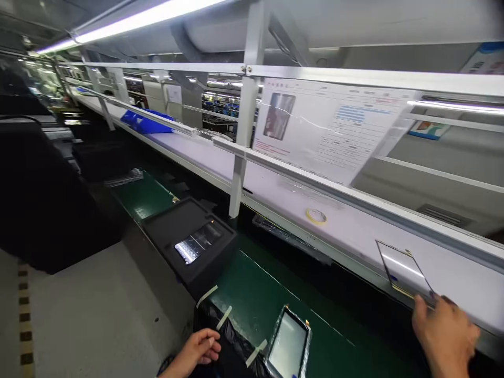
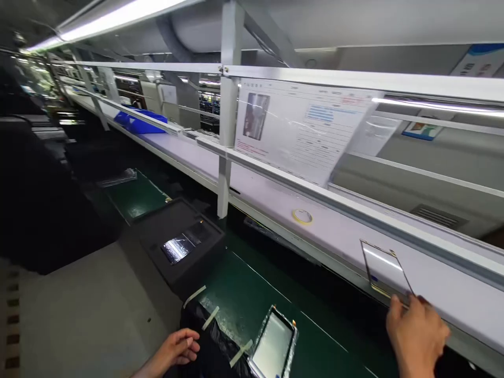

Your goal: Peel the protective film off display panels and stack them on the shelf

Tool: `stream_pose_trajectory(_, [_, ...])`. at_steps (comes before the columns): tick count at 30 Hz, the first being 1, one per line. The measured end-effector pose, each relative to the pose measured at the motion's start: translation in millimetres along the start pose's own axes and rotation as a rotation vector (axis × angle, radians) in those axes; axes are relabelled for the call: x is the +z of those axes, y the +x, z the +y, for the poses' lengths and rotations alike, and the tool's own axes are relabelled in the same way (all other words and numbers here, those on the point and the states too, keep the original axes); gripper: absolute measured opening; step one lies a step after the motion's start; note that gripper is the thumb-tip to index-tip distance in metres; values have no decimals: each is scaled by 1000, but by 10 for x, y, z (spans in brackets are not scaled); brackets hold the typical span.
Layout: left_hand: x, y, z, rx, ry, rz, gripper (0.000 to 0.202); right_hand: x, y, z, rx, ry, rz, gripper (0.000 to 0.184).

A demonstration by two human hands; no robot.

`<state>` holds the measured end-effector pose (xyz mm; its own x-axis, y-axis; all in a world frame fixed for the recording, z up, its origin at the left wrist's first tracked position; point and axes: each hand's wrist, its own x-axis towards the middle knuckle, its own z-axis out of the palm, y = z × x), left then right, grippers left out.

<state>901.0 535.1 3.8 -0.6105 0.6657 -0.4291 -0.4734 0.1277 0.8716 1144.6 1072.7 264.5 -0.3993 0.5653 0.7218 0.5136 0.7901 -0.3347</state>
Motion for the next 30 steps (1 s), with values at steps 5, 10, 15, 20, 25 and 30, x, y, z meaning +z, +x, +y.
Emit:
stream_pose_trajectory(5, [-589,88,397,146,-81,166,57,873,-1168,-1390,-168,153,-110,57])
stream_pose_trajectory(10, [-1775,99,871,356,-115,345,57,1919,-1924,-2738,-140,293,-457,37])
stream_pose_trajectory(15, [-3564,72,1405,421,-81,536,58,2781,-1531,-4217,-222,275,-519,39])
stream_pose_trajectory(20, [-5138,145,1861,376,1,633,67,3784,-658,-5585,-293,231,-626,41])
stream_pose_trajectory(25, [-6079,630,1936,338,126,664,71,4836,145,-6315,-368,24,-834,46])
stream_pose_trajectory(30, [-6557,1438,2148,333,325,625,63,5797,672,-6593,-291,-148,-1079,56])
